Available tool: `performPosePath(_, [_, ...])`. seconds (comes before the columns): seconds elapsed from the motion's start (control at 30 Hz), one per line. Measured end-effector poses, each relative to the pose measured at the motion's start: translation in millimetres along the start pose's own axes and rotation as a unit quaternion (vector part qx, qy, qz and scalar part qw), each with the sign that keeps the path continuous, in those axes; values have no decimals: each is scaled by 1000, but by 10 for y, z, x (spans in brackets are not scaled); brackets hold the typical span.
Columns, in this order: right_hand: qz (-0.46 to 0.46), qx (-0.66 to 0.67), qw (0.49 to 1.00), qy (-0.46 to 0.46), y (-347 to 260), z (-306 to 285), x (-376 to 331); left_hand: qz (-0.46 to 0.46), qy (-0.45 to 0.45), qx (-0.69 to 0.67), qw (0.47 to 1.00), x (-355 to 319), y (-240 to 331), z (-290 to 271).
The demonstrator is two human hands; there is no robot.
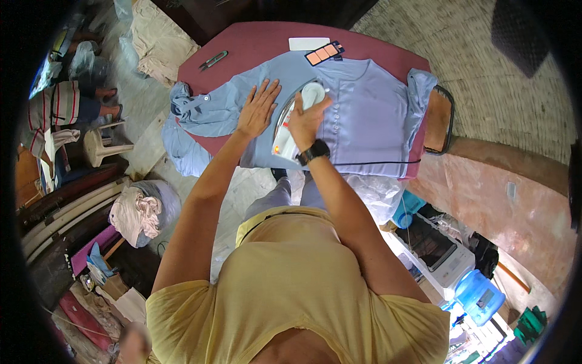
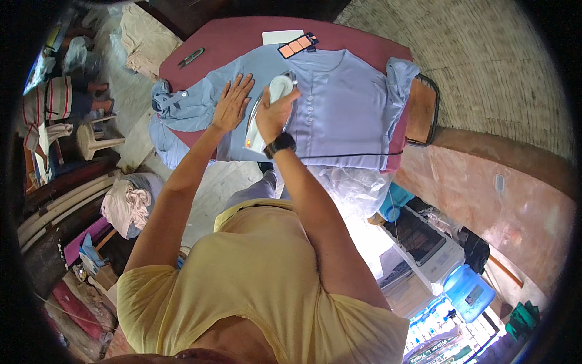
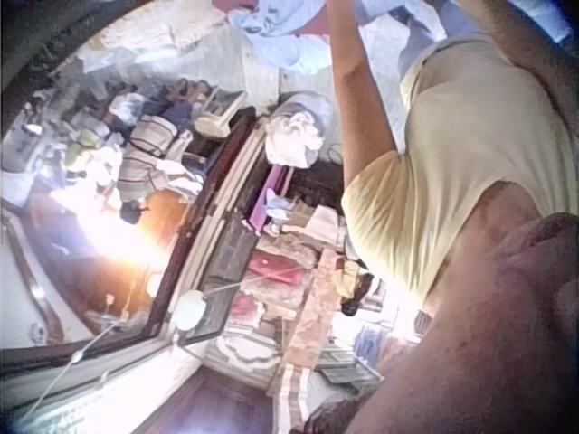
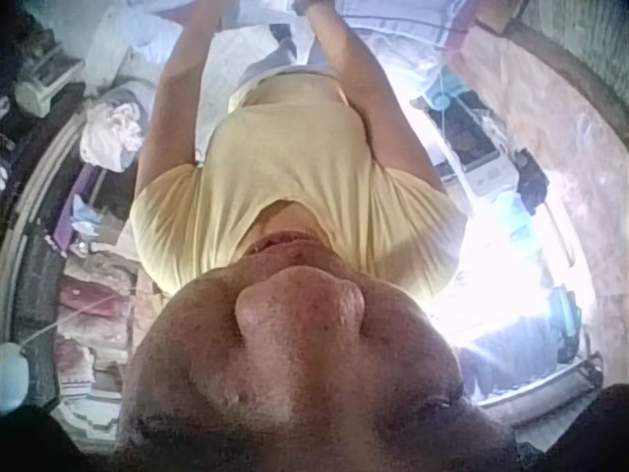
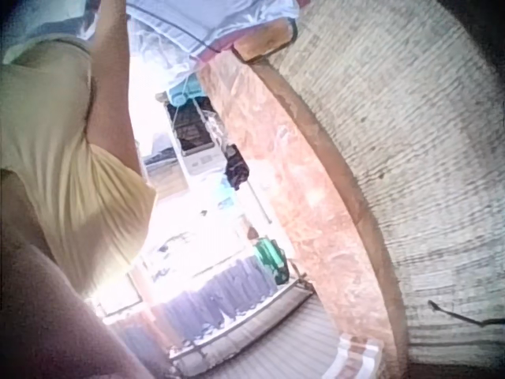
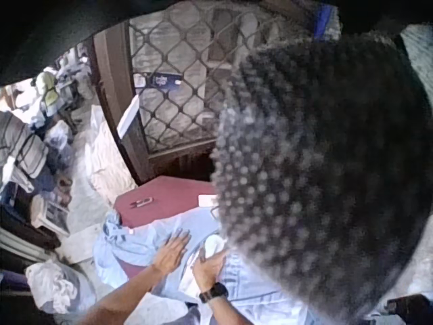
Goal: The person irons a light-blue button-down shirt on a padded board using an electric iron, smoothing out different sections of the garment including the back, front panels, and seams.
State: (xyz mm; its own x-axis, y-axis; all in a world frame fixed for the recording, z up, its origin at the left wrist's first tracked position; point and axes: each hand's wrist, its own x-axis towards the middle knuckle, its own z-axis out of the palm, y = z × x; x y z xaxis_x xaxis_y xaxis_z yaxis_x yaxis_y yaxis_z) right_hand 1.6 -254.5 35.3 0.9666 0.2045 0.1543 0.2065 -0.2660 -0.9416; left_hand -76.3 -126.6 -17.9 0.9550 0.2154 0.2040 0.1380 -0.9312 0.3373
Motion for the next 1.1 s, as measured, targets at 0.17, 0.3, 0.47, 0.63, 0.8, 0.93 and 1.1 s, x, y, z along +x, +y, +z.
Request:
performPosePath(0.17, [68,-27,997,-13,-86,30,87,-1,-9,-9,1000,1,-3,-4])
performPosePath(0.3, [111,17,993,-45,-149,-4,214,-8,-7,7,1000,-4,-10,21])
performPosePath(0.47, [62,2,996,-61,-164,-43,37,-3,-4,17,1000,-10,-44,64])
performPosePath(0.63, [-5,-71,970,-231,-66,-292,83,-6,-1,22,1000,8,-1,41])
performPosePath(0.8, [45,-56,943,-326,-229,-1270,153,-3,34,-47,998,36,-22,13])
performPosePath(0.93, [-9,-131,961,-242,-60,-1977,460,-45,86,-177,979,-3,-73,58])
performPosePath(1.1, [-13,-167,966,-197,410,-2404,707,-59,77,-152,984,20,-27,51])
